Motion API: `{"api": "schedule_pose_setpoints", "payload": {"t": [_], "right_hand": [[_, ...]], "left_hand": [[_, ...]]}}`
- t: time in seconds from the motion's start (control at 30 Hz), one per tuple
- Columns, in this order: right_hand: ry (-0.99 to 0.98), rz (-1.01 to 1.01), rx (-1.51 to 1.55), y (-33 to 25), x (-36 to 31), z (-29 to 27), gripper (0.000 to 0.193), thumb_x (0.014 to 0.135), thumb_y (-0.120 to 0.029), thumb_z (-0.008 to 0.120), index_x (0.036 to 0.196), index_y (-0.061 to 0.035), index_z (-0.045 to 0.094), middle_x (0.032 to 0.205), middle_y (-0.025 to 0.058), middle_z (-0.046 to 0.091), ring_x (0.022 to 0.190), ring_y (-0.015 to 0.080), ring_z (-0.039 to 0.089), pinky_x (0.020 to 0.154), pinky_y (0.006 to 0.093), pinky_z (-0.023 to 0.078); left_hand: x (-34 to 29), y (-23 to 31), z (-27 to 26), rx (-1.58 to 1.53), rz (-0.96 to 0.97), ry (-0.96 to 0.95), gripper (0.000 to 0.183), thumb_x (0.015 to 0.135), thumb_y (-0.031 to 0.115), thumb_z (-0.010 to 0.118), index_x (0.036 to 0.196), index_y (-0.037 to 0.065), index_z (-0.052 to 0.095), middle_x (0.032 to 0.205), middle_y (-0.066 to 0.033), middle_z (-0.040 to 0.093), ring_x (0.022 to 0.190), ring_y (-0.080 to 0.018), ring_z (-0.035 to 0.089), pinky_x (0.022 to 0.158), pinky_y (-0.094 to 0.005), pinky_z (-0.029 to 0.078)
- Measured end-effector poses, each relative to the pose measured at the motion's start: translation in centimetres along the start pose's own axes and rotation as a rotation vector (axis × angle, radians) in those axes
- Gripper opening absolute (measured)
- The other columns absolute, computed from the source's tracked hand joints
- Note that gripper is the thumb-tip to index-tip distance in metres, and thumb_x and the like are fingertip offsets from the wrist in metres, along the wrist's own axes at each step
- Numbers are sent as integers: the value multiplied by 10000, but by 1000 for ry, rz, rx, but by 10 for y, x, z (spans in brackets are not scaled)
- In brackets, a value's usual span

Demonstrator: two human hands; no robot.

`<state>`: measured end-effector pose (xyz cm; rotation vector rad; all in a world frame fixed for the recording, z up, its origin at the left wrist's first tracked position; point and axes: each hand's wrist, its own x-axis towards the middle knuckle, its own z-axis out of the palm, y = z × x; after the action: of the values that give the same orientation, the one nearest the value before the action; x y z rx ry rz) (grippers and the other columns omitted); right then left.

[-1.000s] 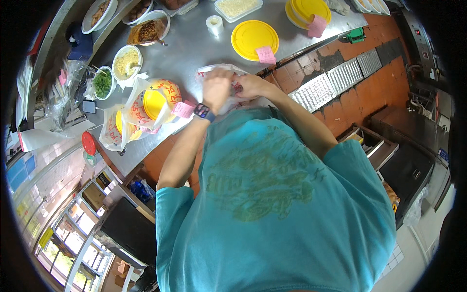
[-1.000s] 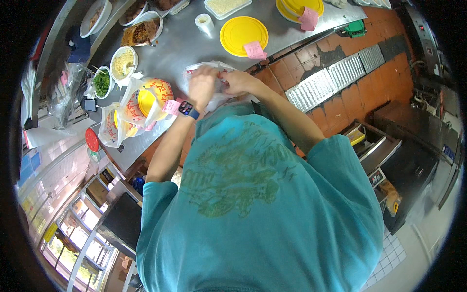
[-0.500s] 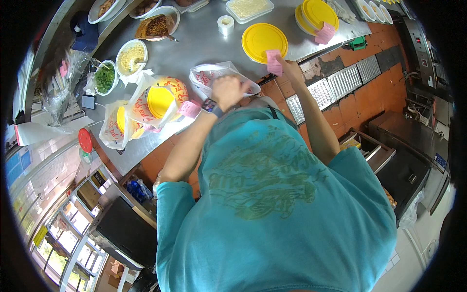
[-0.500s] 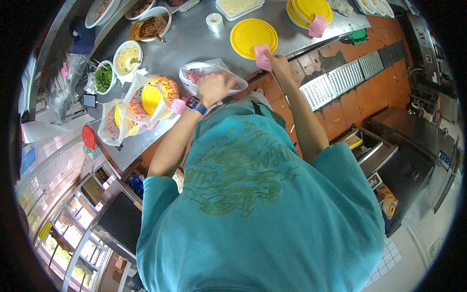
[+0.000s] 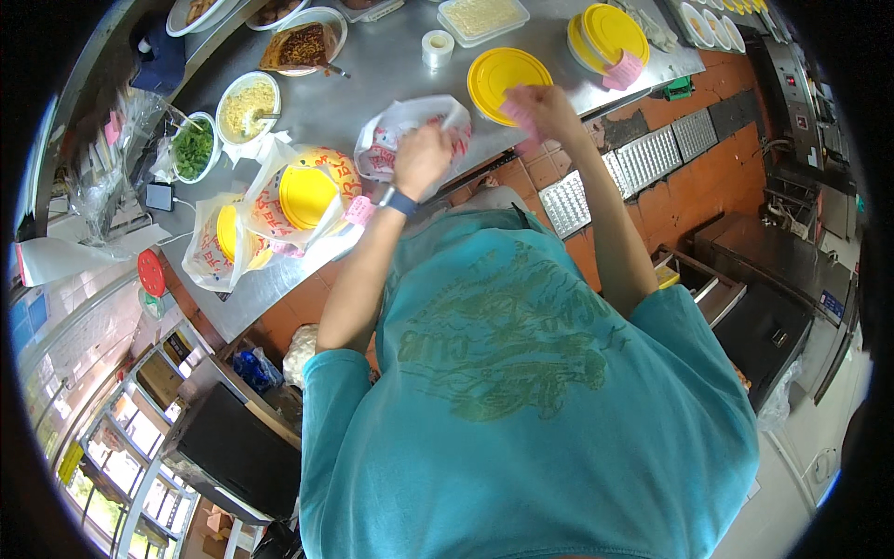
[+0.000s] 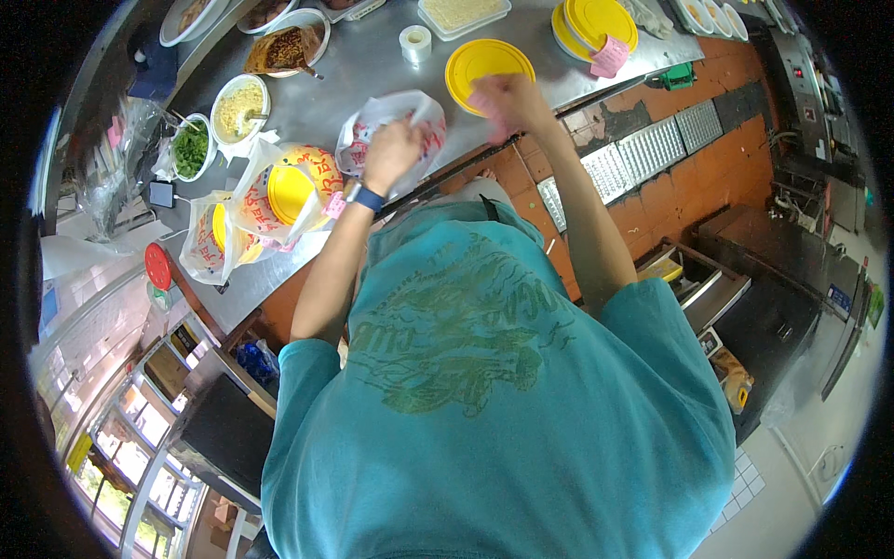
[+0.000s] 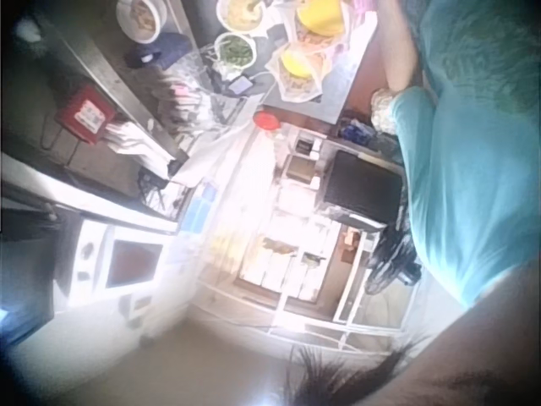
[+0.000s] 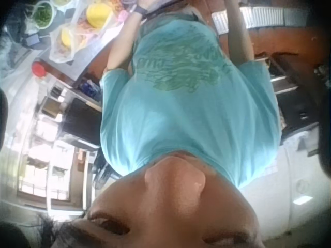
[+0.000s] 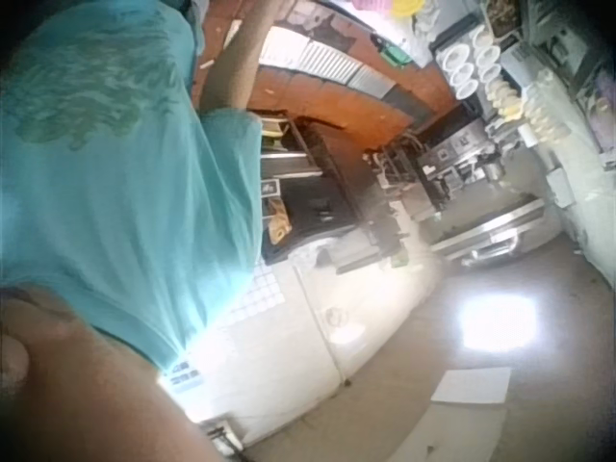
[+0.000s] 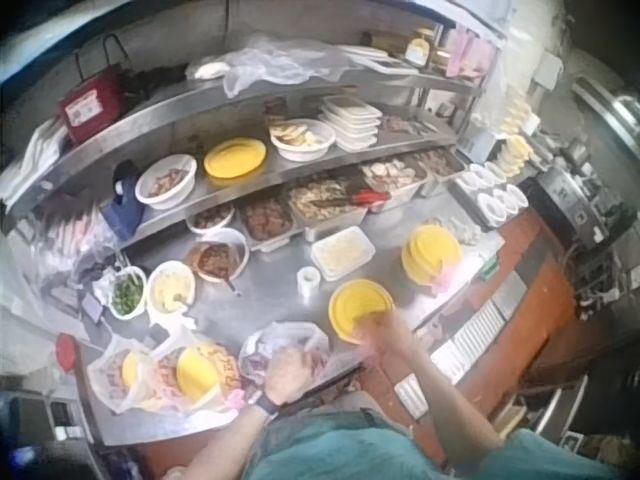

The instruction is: The person assembles a noodle bowl by placing noodles, meat, and broth into a disposable container, then adds chopped green onions and closes the lid. The person handles multiple ingredients and uses tongs and a ladle to transfer items.

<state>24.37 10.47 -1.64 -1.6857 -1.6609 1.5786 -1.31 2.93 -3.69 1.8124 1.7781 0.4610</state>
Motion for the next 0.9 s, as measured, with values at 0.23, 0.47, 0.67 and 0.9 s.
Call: {"api": "schedule_pose_setpoints", "payload": {"t": [0.23, 0.47, 0.67, 0.9], "right_hand": [[-110, -339, -609, 19, 11, 97, 475, 894, -491, 628, 935, -29, 733, 865, 252, 693, 807, 428, 671, 757, 474, 535], [214, -643, -324, -43, -33, 83, 290, 787, -100, 675, 1066, -24, 670, 971, 180, 687, 1002, 383, 655, 882, 460, 531], [-219, -423, -983, -61, 18, 147, 243, 854, -121, 573, 1009, -39, 741, 1065, 193, 717, 1011, 358, 691, 875, 470, 548], [-130, -210, -811, -14, 58, 92, 358, 871, -310, 636, 1037, -5, 720, 1077, 210, 715, 968, 410, 692, 850, 489, 549]], "left_hand": [[13, -11, -33, -129, -62, -210, 476, 979, 424, 585, 1065, -27, 712, 939, -296, 685, 959, -415, 678, 839, -461, 501], [2, -70, -8, -977, -116, -533, 577, 1000, 309, 594, 1445, -35, 463, 1379, -103, 586, 1205, -216, 603, 1035, -356, 467], [27, -121, 9, -309, -151, -303, 302, 948, 182, 599, 1195, 44, 705, 1242, -110, 688, 1074, -235, 686, 935, -377, 539], [14, -79, -13, 532, 33, -357, 388, 783, 248, 742, 1119, 59, 704, 1158, -210, 691, 1080, -370, 675, 893, -473, 558]]}}
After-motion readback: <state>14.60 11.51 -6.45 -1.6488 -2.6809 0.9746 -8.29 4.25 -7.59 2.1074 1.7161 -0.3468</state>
